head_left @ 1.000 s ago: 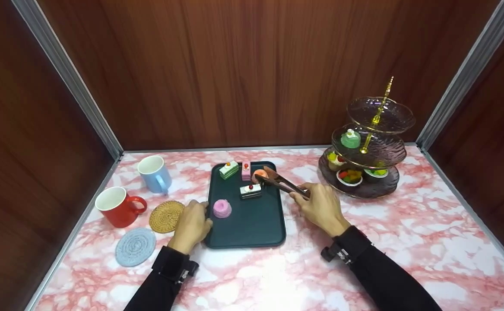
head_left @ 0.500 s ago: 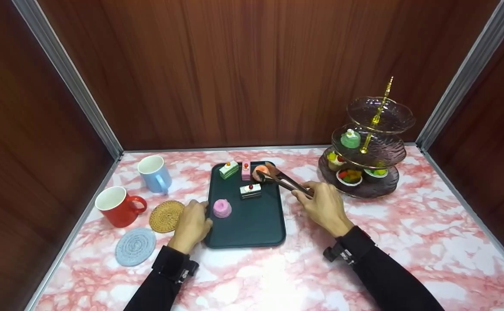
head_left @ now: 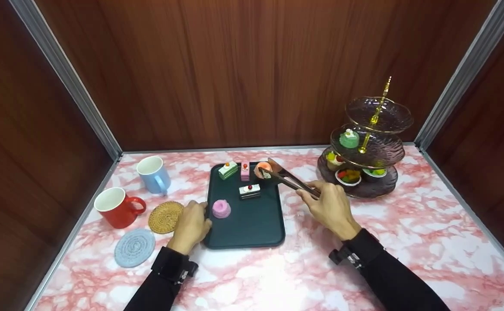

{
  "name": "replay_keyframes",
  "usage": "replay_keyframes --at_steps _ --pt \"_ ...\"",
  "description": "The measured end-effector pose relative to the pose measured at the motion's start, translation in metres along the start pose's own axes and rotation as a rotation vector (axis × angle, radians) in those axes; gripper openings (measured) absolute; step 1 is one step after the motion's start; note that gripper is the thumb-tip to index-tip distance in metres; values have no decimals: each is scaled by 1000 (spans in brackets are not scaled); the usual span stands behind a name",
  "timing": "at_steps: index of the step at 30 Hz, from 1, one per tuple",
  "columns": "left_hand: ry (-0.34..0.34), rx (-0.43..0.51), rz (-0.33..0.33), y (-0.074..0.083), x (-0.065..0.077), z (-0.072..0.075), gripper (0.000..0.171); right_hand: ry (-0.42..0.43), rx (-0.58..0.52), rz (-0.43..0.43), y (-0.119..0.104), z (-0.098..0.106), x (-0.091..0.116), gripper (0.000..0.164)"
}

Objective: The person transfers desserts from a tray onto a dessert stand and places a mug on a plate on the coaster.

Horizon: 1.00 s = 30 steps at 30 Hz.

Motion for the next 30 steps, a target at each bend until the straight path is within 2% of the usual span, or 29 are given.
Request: replay_keyframes --at_steps 7,15,30 --pt "20 -10 -16 1 0 0 42 40 25 4 1 14 7 29" --pt "-16 5 8 0 -1 -1 40 84 36 -6 4 29 15 31" --pt "-16 3 16 -1 0 -1 42 177 33 29 16 62 31 29"
Point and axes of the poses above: each hand's wrist, its own x-axis away from the middle knuckle, its own z-axis out of the back of the hand, y = z × x, the point moved 3 cm from there along -x, towards the middle knuckle, and after that the axes turned 13 degrees about -y, right-handed, at the moved point
